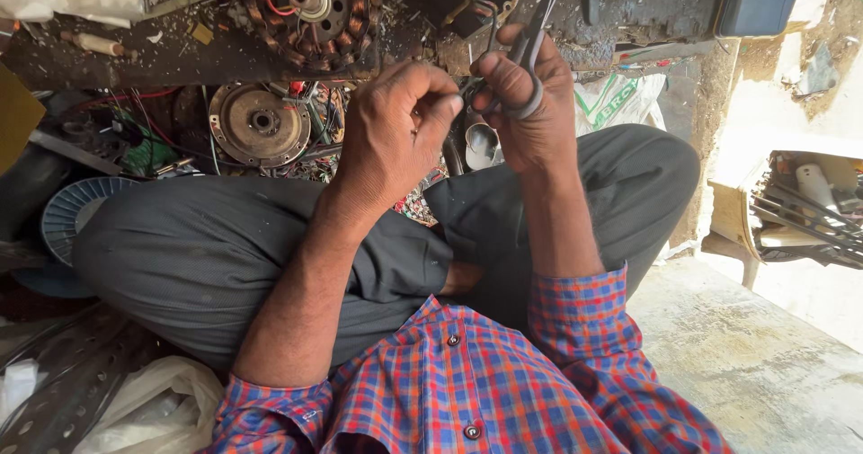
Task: The person strips insulation from several wires using a pair of scissors while working on fan motor stators.
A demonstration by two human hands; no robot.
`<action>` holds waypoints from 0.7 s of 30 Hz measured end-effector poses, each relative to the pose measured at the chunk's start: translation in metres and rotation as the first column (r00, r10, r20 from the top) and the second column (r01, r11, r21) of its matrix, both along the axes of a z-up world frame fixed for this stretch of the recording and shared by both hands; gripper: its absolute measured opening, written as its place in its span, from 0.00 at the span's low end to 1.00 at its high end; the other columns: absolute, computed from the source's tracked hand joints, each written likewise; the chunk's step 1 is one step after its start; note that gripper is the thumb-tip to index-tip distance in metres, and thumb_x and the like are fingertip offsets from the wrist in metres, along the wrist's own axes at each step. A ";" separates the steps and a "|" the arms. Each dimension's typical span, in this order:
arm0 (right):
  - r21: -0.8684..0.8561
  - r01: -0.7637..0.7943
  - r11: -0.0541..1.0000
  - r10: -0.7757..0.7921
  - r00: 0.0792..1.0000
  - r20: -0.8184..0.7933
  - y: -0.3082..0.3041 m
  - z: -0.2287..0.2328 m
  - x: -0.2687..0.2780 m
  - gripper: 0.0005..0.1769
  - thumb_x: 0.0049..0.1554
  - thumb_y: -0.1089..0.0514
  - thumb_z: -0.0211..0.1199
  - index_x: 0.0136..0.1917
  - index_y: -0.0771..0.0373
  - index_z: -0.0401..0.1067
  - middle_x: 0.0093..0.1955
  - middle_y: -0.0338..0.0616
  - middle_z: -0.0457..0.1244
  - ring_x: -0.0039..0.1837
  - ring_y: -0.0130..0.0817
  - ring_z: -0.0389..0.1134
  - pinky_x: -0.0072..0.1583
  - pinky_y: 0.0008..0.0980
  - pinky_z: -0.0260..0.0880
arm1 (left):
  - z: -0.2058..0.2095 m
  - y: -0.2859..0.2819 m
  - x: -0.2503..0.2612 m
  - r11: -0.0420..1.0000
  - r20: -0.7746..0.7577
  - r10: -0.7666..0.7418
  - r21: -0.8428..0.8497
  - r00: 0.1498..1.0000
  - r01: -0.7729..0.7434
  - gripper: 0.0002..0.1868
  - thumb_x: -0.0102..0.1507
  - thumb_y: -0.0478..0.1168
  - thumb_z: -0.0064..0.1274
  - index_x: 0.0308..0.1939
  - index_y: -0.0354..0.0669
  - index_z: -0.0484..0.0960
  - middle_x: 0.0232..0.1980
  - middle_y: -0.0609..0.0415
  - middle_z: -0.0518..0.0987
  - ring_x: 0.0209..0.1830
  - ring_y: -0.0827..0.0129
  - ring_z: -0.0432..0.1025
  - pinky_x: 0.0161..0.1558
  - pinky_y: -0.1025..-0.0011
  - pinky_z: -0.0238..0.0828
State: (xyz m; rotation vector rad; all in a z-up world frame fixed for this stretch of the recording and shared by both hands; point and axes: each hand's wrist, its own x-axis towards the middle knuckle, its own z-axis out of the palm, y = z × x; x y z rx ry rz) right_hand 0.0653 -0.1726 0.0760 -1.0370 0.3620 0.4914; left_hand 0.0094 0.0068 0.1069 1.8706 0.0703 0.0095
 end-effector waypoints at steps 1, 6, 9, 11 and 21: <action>-0.015 -0.046 0.999 0.046 0.999 -0.001 0.000 0.003 0.001 0.23 0.56 0.63 0.73 0.61 0.64 0.67 0.44 0.45 0.70 0.35 0.30 0.70 0.32 0.23 0.63 | -0.001 0.000 0.000 1.000 -0.001 0.002 -0.001 1.000 -0.002 0.04 0.68 0.32 0.60 0.44 0.39 0.80 0.39 0.55 0.82 0.35 0.73 0.78 0.37 0.74 0.75; -0.059 -0.172 0.983 0.177 0.980 0.094 0.000 0.012 -0.004 0.27 0.55 0.62 0.76 0.62 0.66 0.66 0.45 0.44 0.70 0.37 0.29 0.70 0.34 0.22 0.64 | -0.010 -0.003 -0.001 0.973 -0.071 0.086 -0.210 0.994 -0.099 0.06 0.71 0.37 0.56 0.46 0.36 0.81 0.40 0.57 0.83 0.38 0.77 0.80 0.41 0.75 0.78; -0.095 -0.166 0.981 0.178 0.976 0.125 -0.002 0.012 -0.004 0.29 0.54 0.61 0.77 0.64 0.67 0.67 0.46 0.43 0.69 0.38 0.29 0.70 0.35 0.23 0.65 | -0.016 -0.002 -0.004 0.951 -0.169 0.045 -0.295 0.985 -0.094 0.07 0.72 0.39 0.56 0.45 0.37 0.82 0.34 0.60 0.81 0.33 0.80 0.73 0.36 0.77 0.72; -0.075 -0.163 0.984 0.171 0.979 0.114 -0.004 0.012 -0.002 0.30 0.53 0.61 0.77 0.64 0.66 0.66 0.46 0.43 0.70 0.37 0.29 0.71 0.35 0.22 0.65 | -0.019 -0.003 -0.005 0.933 -0.165 0.025 -0.351 0.986 -0.083 0.07 0.73 0.39 0.56 0.46 0.38 0.82 0.34 0.61 0.79 0.33 0.81 0.71 0.36 0.78 0.70; -0.126 -0.171 0.977 0.190 0.969 0.158 -0.016 0.023 0.000 0.31 0.54 0.61 0.78 0.65 0.68 0.66 0.46 0.48 0.71 0.38 0.31 0.71 0.36 0.23 0.66 | -0.018 0.004 0.000 0.783 -0.330 -0.054 -0.600 0.942 -0.166 0.09 0.72 0.44 0.54 0.45 0.42 0.82 0.34 0.63 0.78 0.30 0.85 0.69 0.32 0.83 0.67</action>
